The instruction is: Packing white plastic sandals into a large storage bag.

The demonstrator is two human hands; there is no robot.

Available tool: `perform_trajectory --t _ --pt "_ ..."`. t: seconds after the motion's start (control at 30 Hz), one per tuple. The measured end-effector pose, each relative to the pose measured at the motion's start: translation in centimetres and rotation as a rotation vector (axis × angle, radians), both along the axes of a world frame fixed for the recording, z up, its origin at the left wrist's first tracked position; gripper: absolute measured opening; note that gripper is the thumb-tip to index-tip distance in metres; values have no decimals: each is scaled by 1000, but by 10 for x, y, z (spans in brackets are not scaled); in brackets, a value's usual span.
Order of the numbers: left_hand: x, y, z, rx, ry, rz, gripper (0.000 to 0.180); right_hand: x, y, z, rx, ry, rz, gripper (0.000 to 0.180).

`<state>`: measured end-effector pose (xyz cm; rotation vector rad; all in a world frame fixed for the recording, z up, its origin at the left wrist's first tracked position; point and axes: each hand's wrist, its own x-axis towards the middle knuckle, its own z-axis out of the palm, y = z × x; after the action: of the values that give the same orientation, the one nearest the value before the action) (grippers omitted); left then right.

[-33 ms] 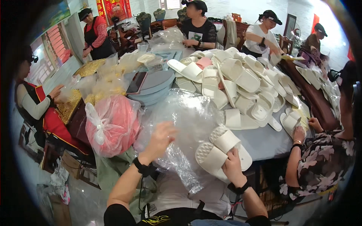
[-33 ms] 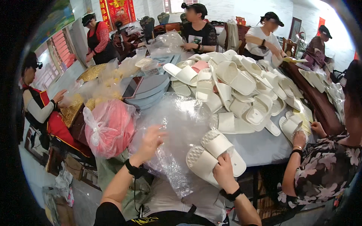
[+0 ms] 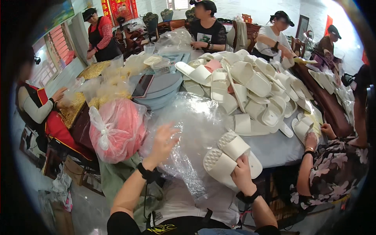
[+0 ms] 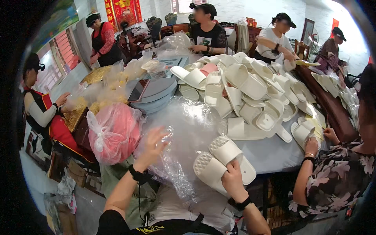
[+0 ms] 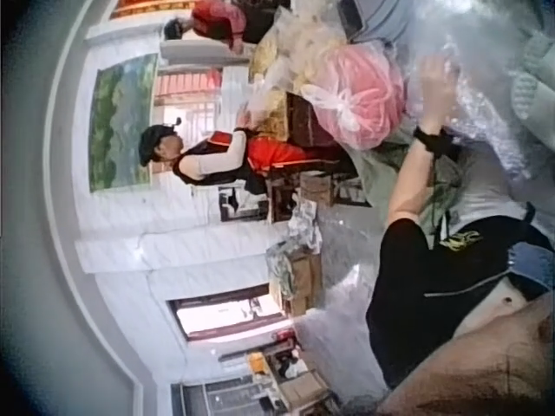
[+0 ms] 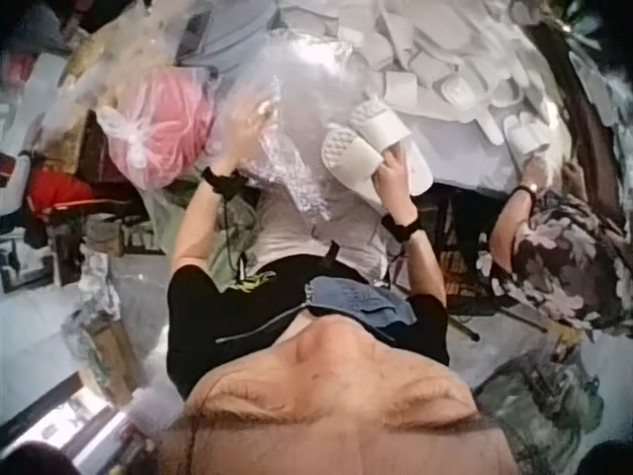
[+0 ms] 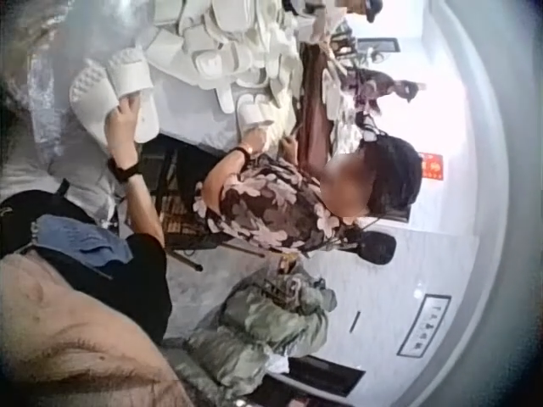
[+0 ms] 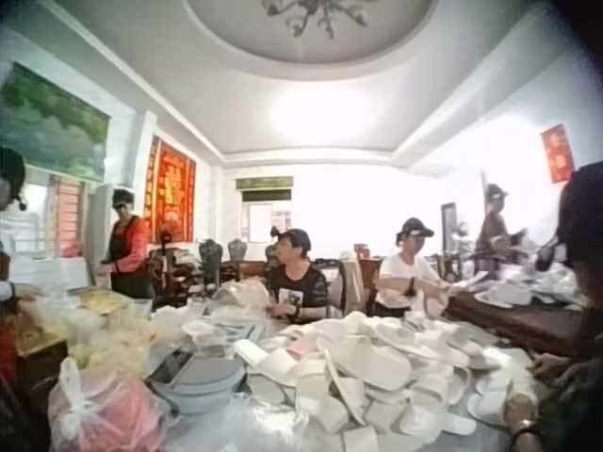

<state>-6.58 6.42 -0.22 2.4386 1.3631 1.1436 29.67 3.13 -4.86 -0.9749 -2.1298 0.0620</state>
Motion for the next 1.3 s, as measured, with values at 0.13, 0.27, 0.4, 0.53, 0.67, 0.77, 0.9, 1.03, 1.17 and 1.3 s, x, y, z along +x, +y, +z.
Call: perform_trajectory --t 0.13,0.27,0.4,0.53,0.67,0.77,0.9,1.03,1.17,1.3 --pt "-33 13 -2 -99 -201 411 50 1 -3 0 -106 3 19 11" --pt "-35 27 11 -449 -709 256 60 1 1 -1 -64 12 11 12" --pt "-4 39 31 -101 -391 216 62 10 0 -1 -42 -9 15 17" --pt "-16 43 31 -292 -516 132 40 4 1 -5 -63 30 50 16" --pt "-32 60 24 -121 -258 235 27 -1 7 -4 -77 -17 31 15" --pt "-54 76 5 -185 -61 317 30 -8 16 5 -77 -24 40 15" --pt "-29 75 4 -32 240 489 33 -20 27 2 -96 -55 48 12" --pt "36 17 25 175 567 223 27 -16 31 -6 -122 -68 40 10" --pt "68 -44 7 -305 418 -139 59 -9 34 2 -30 199 76 19" --pt "85 -79 21 -319 609 19 112 27 2 44 -198 498 -60 34"
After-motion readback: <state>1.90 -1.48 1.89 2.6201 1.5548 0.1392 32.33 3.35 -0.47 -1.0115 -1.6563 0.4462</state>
